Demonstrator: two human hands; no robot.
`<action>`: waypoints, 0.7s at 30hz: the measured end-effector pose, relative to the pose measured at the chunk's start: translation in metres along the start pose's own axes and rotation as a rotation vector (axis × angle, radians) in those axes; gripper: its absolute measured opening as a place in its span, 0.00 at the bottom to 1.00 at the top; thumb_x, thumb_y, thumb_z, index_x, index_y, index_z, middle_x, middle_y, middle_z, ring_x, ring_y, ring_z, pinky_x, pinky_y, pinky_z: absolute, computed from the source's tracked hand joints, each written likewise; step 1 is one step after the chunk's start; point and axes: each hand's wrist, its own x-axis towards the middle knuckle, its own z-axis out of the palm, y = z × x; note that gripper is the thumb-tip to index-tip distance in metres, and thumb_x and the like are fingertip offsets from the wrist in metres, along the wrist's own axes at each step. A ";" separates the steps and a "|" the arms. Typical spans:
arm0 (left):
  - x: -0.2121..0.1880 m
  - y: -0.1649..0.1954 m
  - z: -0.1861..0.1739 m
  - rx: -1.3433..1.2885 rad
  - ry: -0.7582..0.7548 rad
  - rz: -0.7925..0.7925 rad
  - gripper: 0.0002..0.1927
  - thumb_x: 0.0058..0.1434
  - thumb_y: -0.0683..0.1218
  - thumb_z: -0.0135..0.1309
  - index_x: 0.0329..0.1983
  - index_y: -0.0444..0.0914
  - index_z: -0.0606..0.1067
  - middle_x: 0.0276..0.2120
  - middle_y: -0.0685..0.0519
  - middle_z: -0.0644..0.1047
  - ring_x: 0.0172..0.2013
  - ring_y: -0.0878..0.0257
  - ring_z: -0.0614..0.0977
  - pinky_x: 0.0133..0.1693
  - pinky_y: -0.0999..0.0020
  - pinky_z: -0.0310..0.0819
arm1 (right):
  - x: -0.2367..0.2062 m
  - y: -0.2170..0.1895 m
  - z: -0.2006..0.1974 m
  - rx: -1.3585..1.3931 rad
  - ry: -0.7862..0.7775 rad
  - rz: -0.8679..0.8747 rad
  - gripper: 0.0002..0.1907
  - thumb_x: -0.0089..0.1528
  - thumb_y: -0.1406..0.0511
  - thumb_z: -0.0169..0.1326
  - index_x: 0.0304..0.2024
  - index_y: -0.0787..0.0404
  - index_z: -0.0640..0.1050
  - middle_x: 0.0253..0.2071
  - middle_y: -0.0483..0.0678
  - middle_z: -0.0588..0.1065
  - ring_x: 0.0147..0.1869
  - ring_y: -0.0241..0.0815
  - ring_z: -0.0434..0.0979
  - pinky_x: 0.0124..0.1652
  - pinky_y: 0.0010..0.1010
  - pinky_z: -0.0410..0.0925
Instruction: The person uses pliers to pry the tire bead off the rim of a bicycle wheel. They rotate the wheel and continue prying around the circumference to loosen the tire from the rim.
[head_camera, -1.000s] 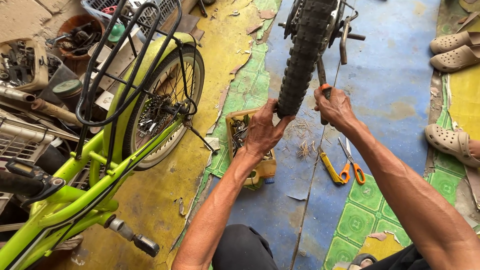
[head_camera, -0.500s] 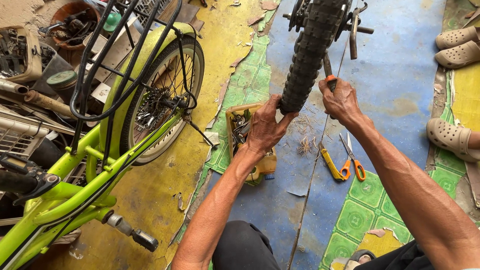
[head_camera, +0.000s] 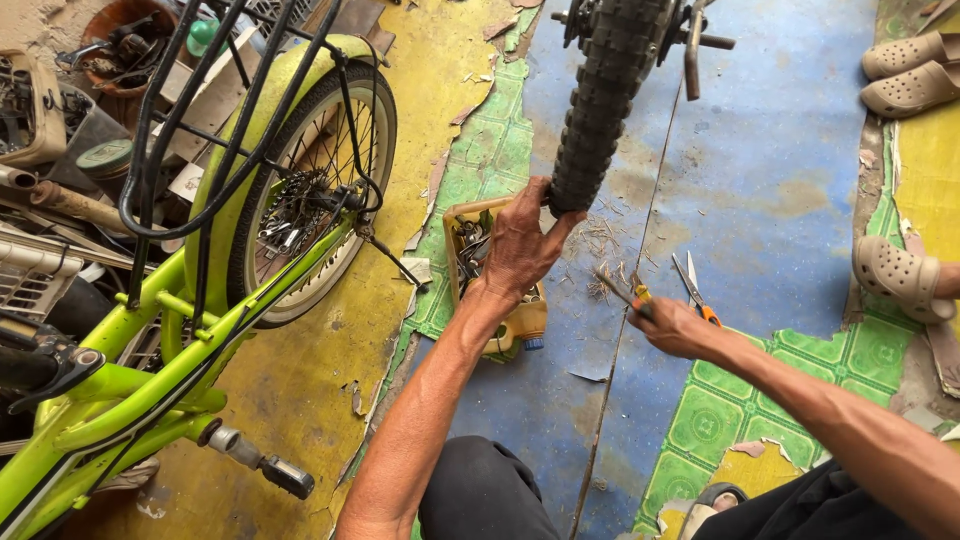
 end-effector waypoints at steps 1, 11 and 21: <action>0.001 0.002 0.000 0.004 -0.001 -0.009 0.19 0.63 0.49 0.64 0.49 0.37 0.68 0.35 0.47 0.80 0.35 0.56 0.84 0.39 0.58 0.81 | -0.003 0.007 -0.001 -0.049 -0.100 0.017 0.24 0.72 0.52 0.42 0.33 0.60 0.78 0.20 0.46 0.68 0.21 0.40 0.64 0.24 0.40 0.64; 0.024 0.033 -0.006 -0.028 0.015 0.054 0.27 0.63 0.51 0.65 0.56 0.37 0.65 0.40 0.45 0.83 0.39 0.53 0.87 0.42 0.58 0.83 | 0.009 -0.027 -0.108 0.437 0.285 -0.044 0.23 0.70 0.51 0.43 0.40 0.64 0.76 0.30 0.54 0.80 0.29 0.46 0.77 0.29 0.39 0.72; 0.022 0.037 0.001 0.009 -0.034 0.014 0.24 0.63 0.49 0.64 0.51 0.35 0.65 0.37 0.44 0.82 0.36 0.52 0.86 0.36 0.58 0.82 | 0.030 -0.085 -0.136 0.457 0.364 0.053 0.22 0.70 0.52 0.48 0.43 0.65 0.78 0.37 0.55 0.82 0.37 0.44 0.82 0.29 0.42 0.70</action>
